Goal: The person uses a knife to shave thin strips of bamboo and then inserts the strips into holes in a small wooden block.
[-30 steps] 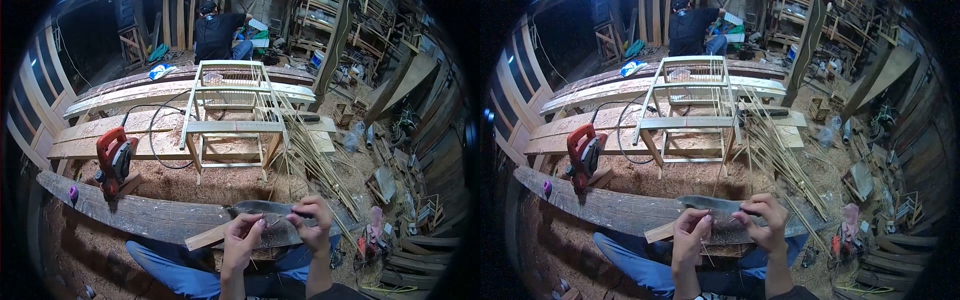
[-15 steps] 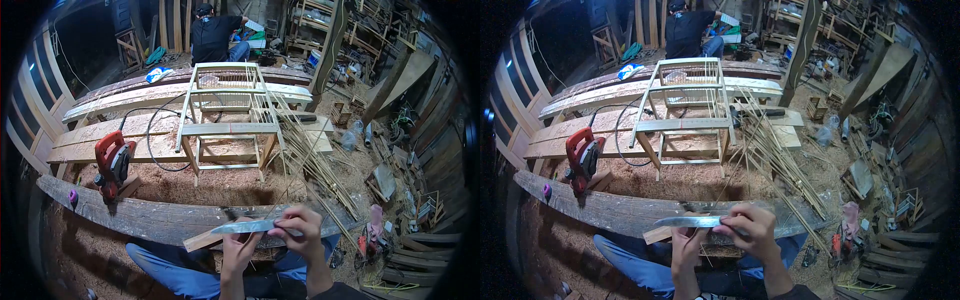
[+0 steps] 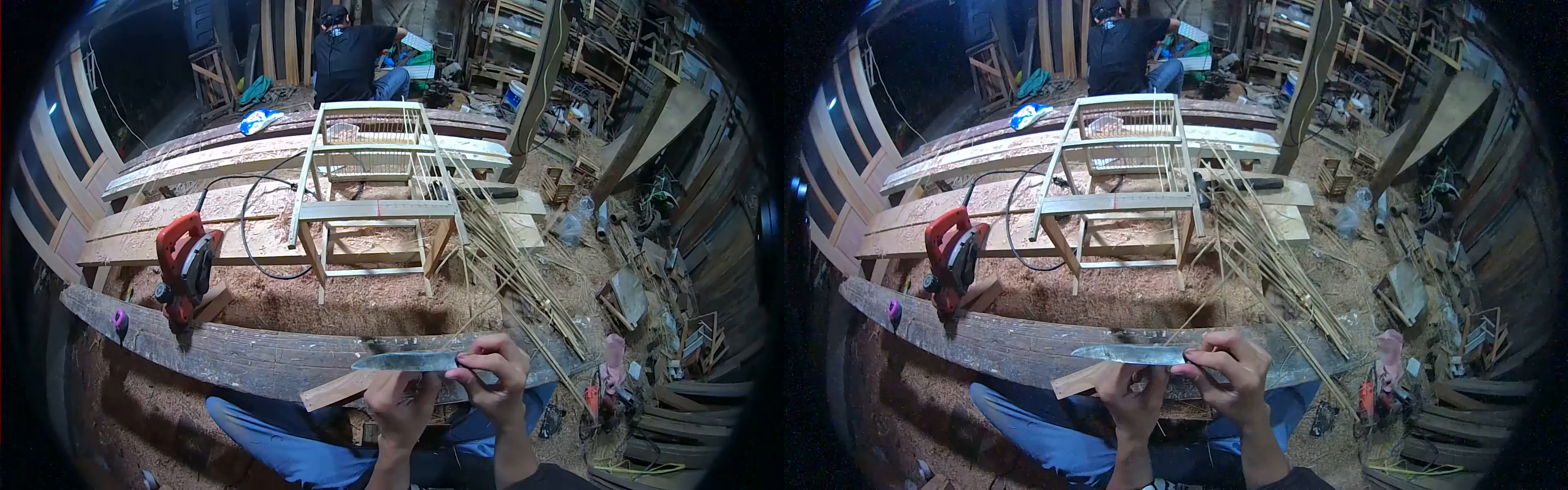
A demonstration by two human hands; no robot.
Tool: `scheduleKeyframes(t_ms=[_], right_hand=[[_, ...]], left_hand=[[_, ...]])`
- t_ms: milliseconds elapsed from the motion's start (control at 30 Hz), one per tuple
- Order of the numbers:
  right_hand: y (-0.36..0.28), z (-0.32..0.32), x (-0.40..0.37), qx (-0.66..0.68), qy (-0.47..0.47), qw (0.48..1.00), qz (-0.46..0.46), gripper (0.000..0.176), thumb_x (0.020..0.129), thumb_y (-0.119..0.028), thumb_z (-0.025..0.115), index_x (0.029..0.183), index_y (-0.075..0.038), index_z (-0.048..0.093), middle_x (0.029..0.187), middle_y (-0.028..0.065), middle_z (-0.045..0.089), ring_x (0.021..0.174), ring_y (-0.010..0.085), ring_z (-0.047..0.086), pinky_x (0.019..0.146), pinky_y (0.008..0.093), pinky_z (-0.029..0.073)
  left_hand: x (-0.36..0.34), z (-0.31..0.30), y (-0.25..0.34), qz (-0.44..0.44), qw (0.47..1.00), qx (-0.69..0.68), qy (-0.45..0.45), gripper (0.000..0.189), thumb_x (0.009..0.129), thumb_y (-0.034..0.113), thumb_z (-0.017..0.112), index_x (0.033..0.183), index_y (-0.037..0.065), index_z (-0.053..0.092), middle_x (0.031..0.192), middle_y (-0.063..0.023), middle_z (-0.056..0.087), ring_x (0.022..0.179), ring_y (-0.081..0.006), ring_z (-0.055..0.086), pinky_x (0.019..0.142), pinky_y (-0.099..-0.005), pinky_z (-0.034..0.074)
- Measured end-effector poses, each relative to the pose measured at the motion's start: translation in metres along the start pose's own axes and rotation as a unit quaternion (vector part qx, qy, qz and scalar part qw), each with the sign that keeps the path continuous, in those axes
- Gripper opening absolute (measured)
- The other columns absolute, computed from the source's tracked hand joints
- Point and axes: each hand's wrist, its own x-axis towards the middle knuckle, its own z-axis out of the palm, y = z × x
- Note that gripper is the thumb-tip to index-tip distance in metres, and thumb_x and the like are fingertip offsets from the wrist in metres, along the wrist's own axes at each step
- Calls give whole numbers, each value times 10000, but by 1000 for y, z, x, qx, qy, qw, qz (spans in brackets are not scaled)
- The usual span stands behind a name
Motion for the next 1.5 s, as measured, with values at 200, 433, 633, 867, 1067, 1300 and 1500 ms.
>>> scheduleKeyframes(t_ms=[200, 433, 633, 867, 1067, 1300, 1500], right_hand=[[19, -12, 1, -64, 104, 992, 15, 296, 710, -111, 890, 905, -94, 668, 852, 53, 620, 693, 188, 635, 577, 306, 490], [-1, 0, 2, 11, -6, 1000, -17, 317, 687, -191, 918, 898, -94, 701, 852, 66, 654, 728, 195, 639, 608, 300, 507], [4, -1, -3, 6, 7, 1000, -1, 318, 656, -200, 926, 889, -104, 730, 823, 64, 640, 697, 187, 638, 602, 299, 507], [12, -9, -3, -9, 4, 1000, -11, 327, 644, -199, 929, 892, -105, 737, 816, 52, 631, 687, 179, 622, 598, 298, 494], [37, -34, 9, -98, 101, 990, 11, 306, 727, -214, 895, 873, -81, 661, 846, 49, 617, 705, 189, 602, 608, 318, 483], [0, -2, 9, -3, 4, 1000, -30, 295, 727, -206, 897, 883, -93, 674, 857, 56, 641, 700, 182, 613, 605, 305, 482], [5, 4, 10, 53, -20, 998, -30, 325, 669, -207, 925, 905, -110, 724, 819, 51, 657, 650, 157, 614, 560, 286, 480]], left_hand=[[9, -2, 3, 26, 993, -109, 31, 100, 800, -22, 760, 878, -1, 700, 760, -40, 661, 608, -93, 573, 564, -246, 426], [1, 0, 1, -36, 990, -131, -47, 118, 820, 18, 775, 927, 6, 726, 736, -80, 687, 595, -146, 632, 563, -290, 473], [2, 0, -3, 21, 997, -59, -39, 146, 782, 66, 815, 851, 22, 694, 673, -104, 623, 540, -237, 591, 527, -349, 445], [2, 1, -3, 34, 997, -44, -62, 159, 766, 48, 810, 867, 14, 692, 703, -104, 645, 577, -233, 615, 547, -340, 466], [12, -28, -7, -48, 991, -122, -30, 185, 782, -3, 761, 964, 19, 736, 769, -76, 690, 621, -129, 614, 564, -254, 467], [6, -23, -11, -49, 998, -11, -48, 176, 768, 66, 814, 924, 21, 746, 769, -99, 686, 610, -199, 624, 568, -308, 464], [13, -26, -1, 8, 999, -6, -52, 153, 741, 25, 793, 879, 11, 729, 724, -117, 677, 631, -276, 675, 595, -361, 502]])
